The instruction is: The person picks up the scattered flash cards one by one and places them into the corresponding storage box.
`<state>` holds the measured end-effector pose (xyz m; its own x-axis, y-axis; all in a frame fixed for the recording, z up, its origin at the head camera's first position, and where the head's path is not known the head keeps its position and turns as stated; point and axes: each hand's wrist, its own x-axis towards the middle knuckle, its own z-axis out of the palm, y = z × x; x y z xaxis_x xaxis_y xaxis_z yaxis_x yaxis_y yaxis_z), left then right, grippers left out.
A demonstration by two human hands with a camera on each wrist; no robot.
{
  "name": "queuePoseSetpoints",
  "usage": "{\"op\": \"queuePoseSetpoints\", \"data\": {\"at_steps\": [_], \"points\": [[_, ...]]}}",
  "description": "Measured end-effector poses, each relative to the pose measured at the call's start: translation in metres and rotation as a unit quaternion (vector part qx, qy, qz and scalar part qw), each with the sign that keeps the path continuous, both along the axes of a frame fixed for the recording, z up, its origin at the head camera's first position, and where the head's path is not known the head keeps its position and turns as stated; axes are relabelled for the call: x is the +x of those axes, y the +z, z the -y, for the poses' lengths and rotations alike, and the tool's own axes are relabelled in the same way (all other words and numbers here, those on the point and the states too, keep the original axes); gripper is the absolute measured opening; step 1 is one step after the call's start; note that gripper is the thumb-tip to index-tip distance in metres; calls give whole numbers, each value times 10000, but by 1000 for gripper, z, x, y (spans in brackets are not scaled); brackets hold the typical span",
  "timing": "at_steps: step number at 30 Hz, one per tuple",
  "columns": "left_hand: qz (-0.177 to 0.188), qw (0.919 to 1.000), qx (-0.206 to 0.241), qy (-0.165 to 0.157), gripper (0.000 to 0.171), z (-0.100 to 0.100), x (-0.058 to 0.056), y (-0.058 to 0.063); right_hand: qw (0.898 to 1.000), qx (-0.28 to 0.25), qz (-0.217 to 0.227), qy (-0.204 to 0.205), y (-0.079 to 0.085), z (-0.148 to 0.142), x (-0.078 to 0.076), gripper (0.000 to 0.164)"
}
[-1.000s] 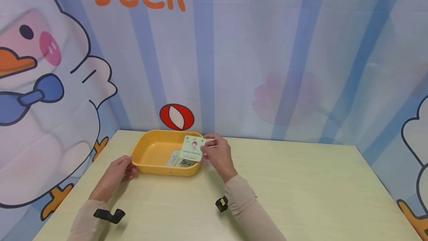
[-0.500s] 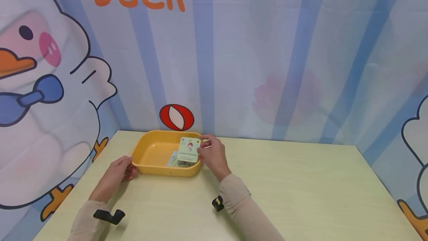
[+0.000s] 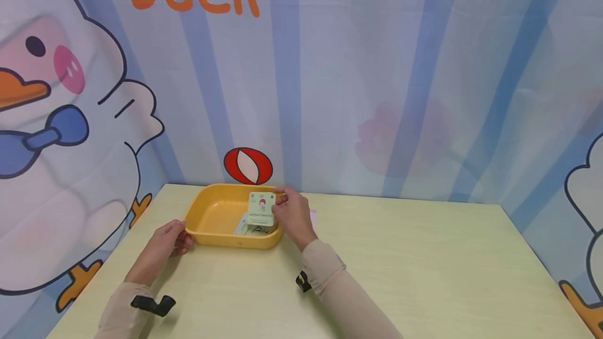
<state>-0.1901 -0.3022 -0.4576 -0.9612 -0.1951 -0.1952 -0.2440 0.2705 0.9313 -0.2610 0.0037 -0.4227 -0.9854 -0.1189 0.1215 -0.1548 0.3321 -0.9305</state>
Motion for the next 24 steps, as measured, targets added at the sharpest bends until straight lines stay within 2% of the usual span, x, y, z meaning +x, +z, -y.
{"op": "queuePoseSetpoints", "data": {"at_steps": [11,19,24], "points": [[-8,10000,19,-3,33,0,-1,-1,9985,-444,-132,288,-1,5,-4,40],[43,10000,-77,4,36,-1,0,-2,9982,-309,-308,421,-6,4,-8,38],[21,10000,-60,1,37,-1,1,-1,9984,-232,-225,454,-6,2,-9,38]]}}
